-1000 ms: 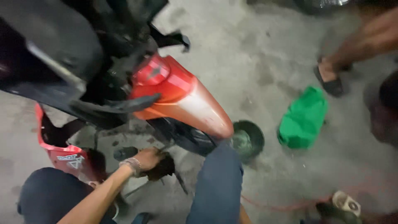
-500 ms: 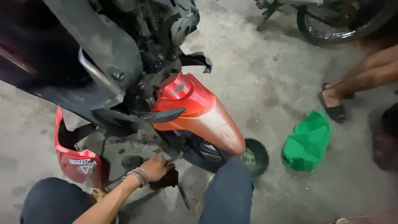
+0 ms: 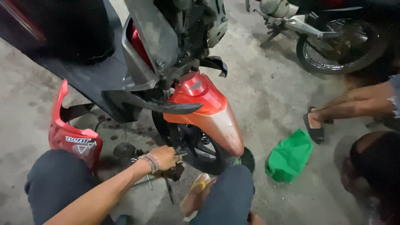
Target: Repairing or disassembling the front fairing of a motorcycle using a screwdriver and hands
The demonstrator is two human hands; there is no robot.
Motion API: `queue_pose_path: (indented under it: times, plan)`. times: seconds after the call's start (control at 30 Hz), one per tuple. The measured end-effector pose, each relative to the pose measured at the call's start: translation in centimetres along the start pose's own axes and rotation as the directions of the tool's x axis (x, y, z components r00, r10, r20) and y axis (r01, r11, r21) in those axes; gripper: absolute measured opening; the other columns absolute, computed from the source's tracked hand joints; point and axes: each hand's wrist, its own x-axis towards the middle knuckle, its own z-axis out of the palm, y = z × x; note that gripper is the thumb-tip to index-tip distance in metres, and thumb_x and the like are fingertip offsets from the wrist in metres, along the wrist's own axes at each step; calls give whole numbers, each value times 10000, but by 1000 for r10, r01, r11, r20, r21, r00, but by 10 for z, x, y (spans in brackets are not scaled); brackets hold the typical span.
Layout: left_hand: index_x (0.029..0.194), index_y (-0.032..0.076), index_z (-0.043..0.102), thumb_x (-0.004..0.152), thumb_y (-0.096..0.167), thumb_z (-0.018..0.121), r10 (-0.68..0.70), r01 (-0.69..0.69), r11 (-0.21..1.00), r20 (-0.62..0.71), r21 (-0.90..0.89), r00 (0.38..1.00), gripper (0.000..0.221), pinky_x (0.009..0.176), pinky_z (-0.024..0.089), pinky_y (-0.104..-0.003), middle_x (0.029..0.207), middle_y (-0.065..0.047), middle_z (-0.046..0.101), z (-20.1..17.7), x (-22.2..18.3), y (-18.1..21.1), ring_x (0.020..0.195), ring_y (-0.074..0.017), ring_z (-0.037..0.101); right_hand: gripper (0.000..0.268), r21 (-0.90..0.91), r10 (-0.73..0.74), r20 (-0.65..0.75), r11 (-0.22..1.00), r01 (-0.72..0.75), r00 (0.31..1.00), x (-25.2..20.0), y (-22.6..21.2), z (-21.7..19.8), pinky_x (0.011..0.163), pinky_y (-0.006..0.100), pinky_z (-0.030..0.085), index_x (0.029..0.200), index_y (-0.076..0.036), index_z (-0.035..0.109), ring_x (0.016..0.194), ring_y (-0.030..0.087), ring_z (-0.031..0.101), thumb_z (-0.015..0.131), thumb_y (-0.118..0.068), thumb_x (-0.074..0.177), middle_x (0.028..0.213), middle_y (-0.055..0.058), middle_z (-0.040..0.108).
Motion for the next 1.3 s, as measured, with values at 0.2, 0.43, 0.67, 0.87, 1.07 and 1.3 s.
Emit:
queue_pose_path:
  times: [0.2,0.43,0.67,0.87,1.07,1.3]
  plan:
    - [959,-13,721,966,476,537,42,-42,999,-19,1,999,522,802,560,-519,968,-215,744,4,7,-1,874,-451,700,398,203,-167,-559,922,330,812,-303,-124,-243,953,328,554,1320,-280,705,1084,219,685,615,-327,935,1302,7,719]
    - [976,14,733,950,459,522,66,-66,998,3,-20,998,493,795,559,-512,979,-209,745,0,0,-2,873,-451,698,344,234,-197,-353,928,290,915,-346,-142,-335,725,241,565,1226,-263,771,737,126,719,719,-355,899,885,-15,830]
    - [899,-10,734,862,325,599,85,-77,990,-63,115,994,363,728,576,-515,899,-223,741,35,22,-24,821,-448,710,490,610,-372,-319,624,489,872,-424,-156,-381,1020,353,597,1360,-45,696,1188,180,800,689,-46,870,1356,70,800]
    - [939,31,751,860,333,656,69,-64,973,-11,223,998,326,763,576,-486,931,-180,750,34,24,-19,857,-393,719,491,242,-335,-575,802,547,746,-475,-264,-405,828,280,606,1368,-237,662,968,126,783,689,-243,878,1189,-28,799]
    - [965,3,738,939,332,603,97,-92,970,-10,224,995,357,744,574,-516,944,-228,738,52,32,-23,828,-433,716,344,15,-477,-707,728,685,522,-470,-298,-415,619,419,538,1192,-192,710,743,347,736,665,-358,894,945,79,800]
    - [961,15,748,942,335,568,97,-105,973,44,207,994,367,764,559,-523,976,-204,745,38,25,-13,853,-425,711,324,64,-474,-630,757,650,615,-495,-332,-442,656,427,522,1108,-161,718,721,360,721,612,-395,912,908,31,826]
